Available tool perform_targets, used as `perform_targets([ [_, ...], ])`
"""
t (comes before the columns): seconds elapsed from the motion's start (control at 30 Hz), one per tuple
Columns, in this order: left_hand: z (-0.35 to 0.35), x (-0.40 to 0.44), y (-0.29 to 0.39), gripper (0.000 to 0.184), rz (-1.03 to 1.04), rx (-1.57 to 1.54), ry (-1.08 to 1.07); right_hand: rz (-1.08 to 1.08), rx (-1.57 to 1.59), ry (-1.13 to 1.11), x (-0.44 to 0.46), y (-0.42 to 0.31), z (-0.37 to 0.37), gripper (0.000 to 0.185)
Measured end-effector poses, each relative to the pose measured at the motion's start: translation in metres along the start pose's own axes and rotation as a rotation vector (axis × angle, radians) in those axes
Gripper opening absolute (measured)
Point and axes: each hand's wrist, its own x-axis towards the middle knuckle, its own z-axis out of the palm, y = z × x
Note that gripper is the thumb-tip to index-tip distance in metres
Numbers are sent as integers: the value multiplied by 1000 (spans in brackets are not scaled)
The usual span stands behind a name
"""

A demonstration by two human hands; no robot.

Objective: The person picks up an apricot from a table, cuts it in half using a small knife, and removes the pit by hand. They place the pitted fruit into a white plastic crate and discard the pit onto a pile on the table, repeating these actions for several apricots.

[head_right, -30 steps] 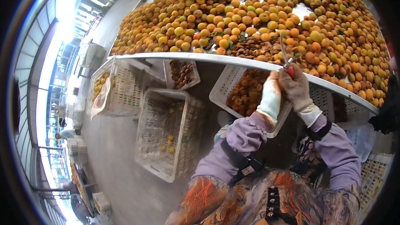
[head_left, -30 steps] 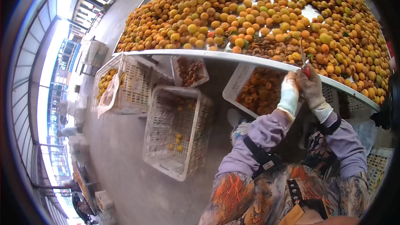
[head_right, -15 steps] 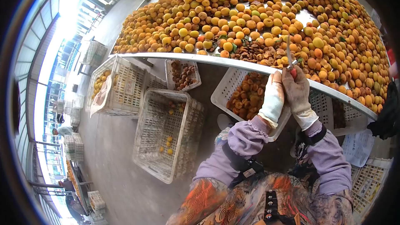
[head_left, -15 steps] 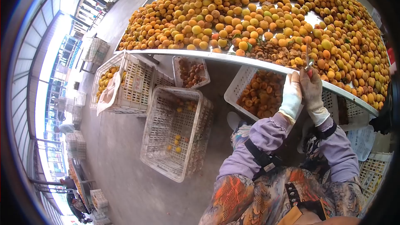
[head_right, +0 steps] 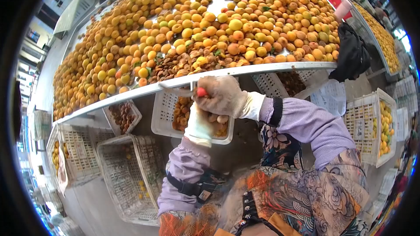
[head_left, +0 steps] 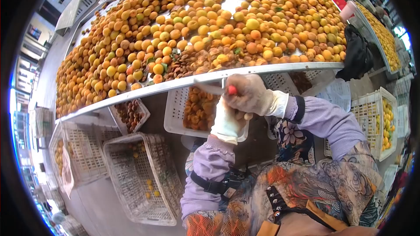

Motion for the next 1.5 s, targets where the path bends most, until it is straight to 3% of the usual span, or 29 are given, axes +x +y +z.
perform_targets([
  [0.03, 4, -4, -1, 41, -34, 6, 133, -263, -167, 61, 3, 7, 1, 13],
  [0.07, -1, -5, -2, 41, -73, -47, 64, -365, -243, 27, 4, 14, -1, 18],
  [0.23, -26, 5, 1, 44, -133, -117, -125, -219, -34, 56, 2, 16, 4, 23],
  [0.3, -20, 4, 0, 46, -58, -158, 273, -364, -108, 105, 4, 26, 15, 17],
  [0.33, -50, 14, -12, 49, 102, 111, 176, -360, -69, 68, 4, 30, 15, 19],
  [0.37, -54, 12, -6, 49, 100, 116, 178, -360, -65, 72, 4, 30, 17, 19],
  [0.43, -58, 10, 11, 49, -36, -122, -421, -204, -120, 145, 4, 27, 19, 21],
  [0.47, -2, -10, 8, 48, 131, 97, 80, -162, 27, 155, 5, 26, 19, 25],
  [0.57, -1, -2, 0, 46, 255, 39, 190, -161, 55, 215, 6, 19, 19, 26],
  [0.7, -20, -3, 3, 47, 146, 4, 174, -178, 21, 247, 6, 27, 29, 25],
  [0.77, -30, -1, 10, 57, -36, -370, -460, -348, -34, 285, 10, 26, 32, 24],
  [0.8, -33, -5, -4, 52, 258, 184, 68, -353, -30, 285, 11, 24, 35, 24],
  [0.83, -57, 9, 0, 52, 259, 185, 72, -418, -5, 302, 11, 19, 39, 25],
  [0.87, -102, 34, 4, 43, 541, 269, 64, -483, 21, 314, 10, 13, 43, 25],
  [0.9, -86, 31, 13, 35, 823, 353, 57, -548, 47, 325, 9, 10, 46, 26],
  [0.93, -68, 21, 4, 41, 958, 1042, 125, -587, 76, 336, 11, 9, 46, 23],
  [0.97, -50, 12, 13, 41, 965, 1051, 117, -597, 76, 346, 13, 7, 43, 23],
  [1.03, -1, -12, 29, 41, 460, -77, 471, 114, 670, 140, 7, 3, 35, 19],
  [1.07, 15, -22, 33, 44, 512, -51, 493, 148, 705, 80, 5, 3, 32, 20],
  [1.17, -34, -23, 51, 54, 584, 151, 151, 84, 861, 17, 5, 17, 43, 22],
  [1.23, -29, -23, 47, 55, 619, 146, 364, 118, 907, -39, 8, 26, 51, 23],
  [1.3, -17, -32, 46, 56, 604, 158, 374, 76, 592, 200, 9, 30, 57, 23],
  [1.37, -10, -32, 45, 57, 618, 200, 482, 132, 657, 235, 11, 27, 53, 21],
  [1.43, -12, -28, 41, 58, 611, 234, 406, 218, 929, 242, 14, 18, 34, 21],
  [1.47, -12, -27, 39, 59, 608, 264, 332, 350, 977, 223, 17, 4, 19, 19],
  [1.5, -11, -25, 36, 59, 603, 270, 328, 350, 979, 232, 17, 1, 13, 19],
])
